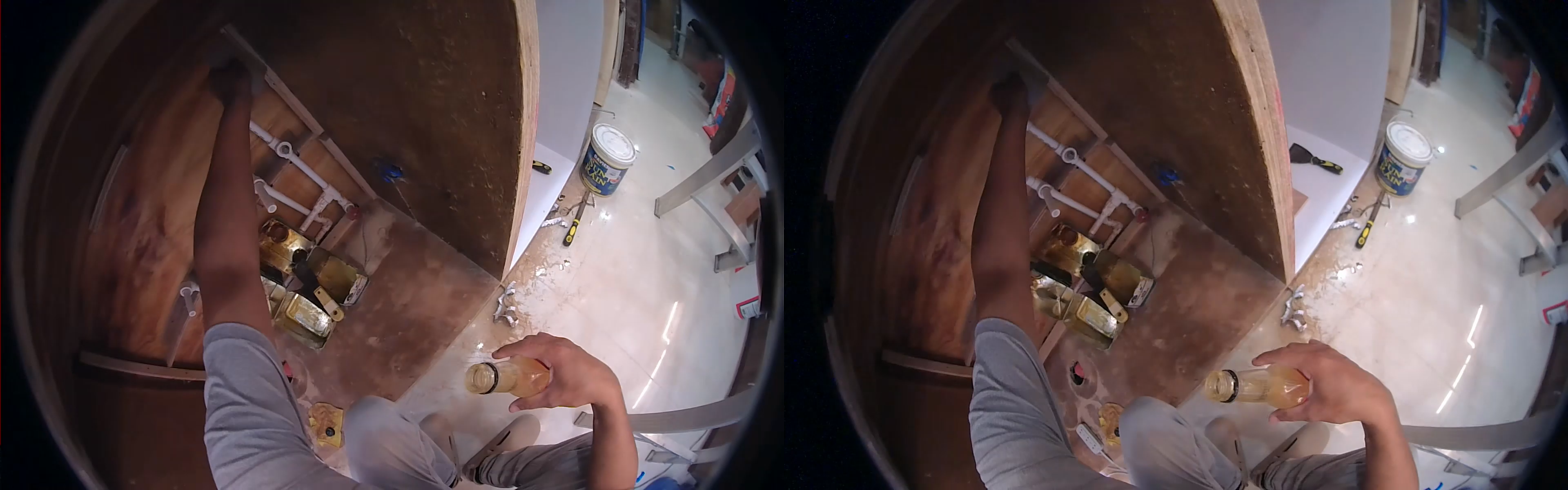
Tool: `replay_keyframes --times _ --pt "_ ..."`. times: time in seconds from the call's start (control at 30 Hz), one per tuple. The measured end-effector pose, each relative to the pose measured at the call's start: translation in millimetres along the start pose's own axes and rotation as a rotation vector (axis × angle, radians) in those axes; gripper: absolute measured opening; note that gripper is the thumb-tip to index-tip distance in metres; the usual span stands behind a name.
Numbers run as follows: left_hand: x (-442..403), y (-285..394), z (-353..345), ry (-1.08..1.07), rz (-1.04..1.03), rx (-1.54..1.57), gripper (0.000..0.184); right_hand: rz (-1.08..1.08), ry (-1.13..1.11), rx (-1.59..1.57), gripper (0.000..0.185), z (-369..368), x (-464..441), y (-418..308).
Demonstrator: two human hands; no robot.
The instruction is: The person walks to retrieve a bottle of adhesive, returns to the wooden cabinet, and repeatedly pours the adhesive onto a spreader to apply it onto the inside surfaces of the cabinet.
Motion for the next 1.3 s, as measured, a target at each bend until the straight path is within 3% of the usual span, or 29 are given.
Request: replay_keyframes --times 0.07,0.17,0.23,0.37,0.43,0.53,0.63,0.73,0.9,1.0,1.07,1.1,1.13,1.2,1.27,1.3 --pt "-6 21 6 0.232 -0.334 0.002 0.038 0.001 -0.004 -0.017 0.063 2 2 6" --pt "-51 54 -11 0.452 -0.829 -0.479 0.044 -0.004 -0.005 -0.007 0.063 3 6 7" --pt "-49 69 -32 0.446 -0.928 -0.579 0.047 -0.003 -0.013 -0.004 0.064 5 8 6" --pt "-42 47 -37 0.241 -0.646 -0.07 0.049 -0.002 -0.045 -0.013 0.065 3 10 5" --pt "3 40 -19 0.175 -0.533 0.113 0.051 0.006 -0.05 -0.032 0.064 -1 6 9" --pt "168 34 -1 -0.025 -0.409 0.268 0.047 -0.001 -0.068 -0.032 0.064 -11 -6 10" --pt "238 -14 -16 -0.352 -0.452 0.314 0.043 -0.014 -0.061 -0.016 0.064 -17 -12 10" --pt "189 -75 -38 -0.135 -0.177 0.387 0.03 -0.006 -0.058 -0.001 0.063 -25 -20 10" --pt "129 -91 -127 -0.056 0.079 0.352 0.034 0.008 -0.059 0.023 0.061 -34 -19 -2" --pt "188 -35 -95 -0.086 0.062 0.406 0.034 0.005 -0.068 0.012 0.061 -38 -19 -5" --pt "248 -13 -70 0.087 -0.251 0.42 0.033 0.021 -0.089 -0.006 0.061 -42 -24 -4" --pt "295 -1 -45 -0.2 -0.065 0.611 0.041 0.028 -0.098 -0.008 0.061 -45 -28 -5" --pt "323 -9 -48 -0.413 -0.118 0.57 0.042 0.028 -0.104 -0.011 0.061 -48 -29 -4" --pt "325 -87 -84 -0.229 -0.207 0.282 0.038 0.009 -0.11 -0.012 0.061 -50 -29 -4" --pt "297 -120 -88 -0.136 -0.102 0.43 0.034 -0.032 -0.109 -0.015 0.06 -53 -27 -4" --pt "273 -123 -90 -0.134 0.053 0.708 0.032 -0.05 -0.11 -0.007 0.062 -53 -24 -2"
Point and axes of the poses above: each hand's wrist, its own x-axis away from the middle knuckle, its own z-axis out of the back of the hand, y = z × x, the point moved 10 cm from there along -x, towards the middle knuckle, and after that the axes turned 10 degrees about -x, right-handed, at the moved point
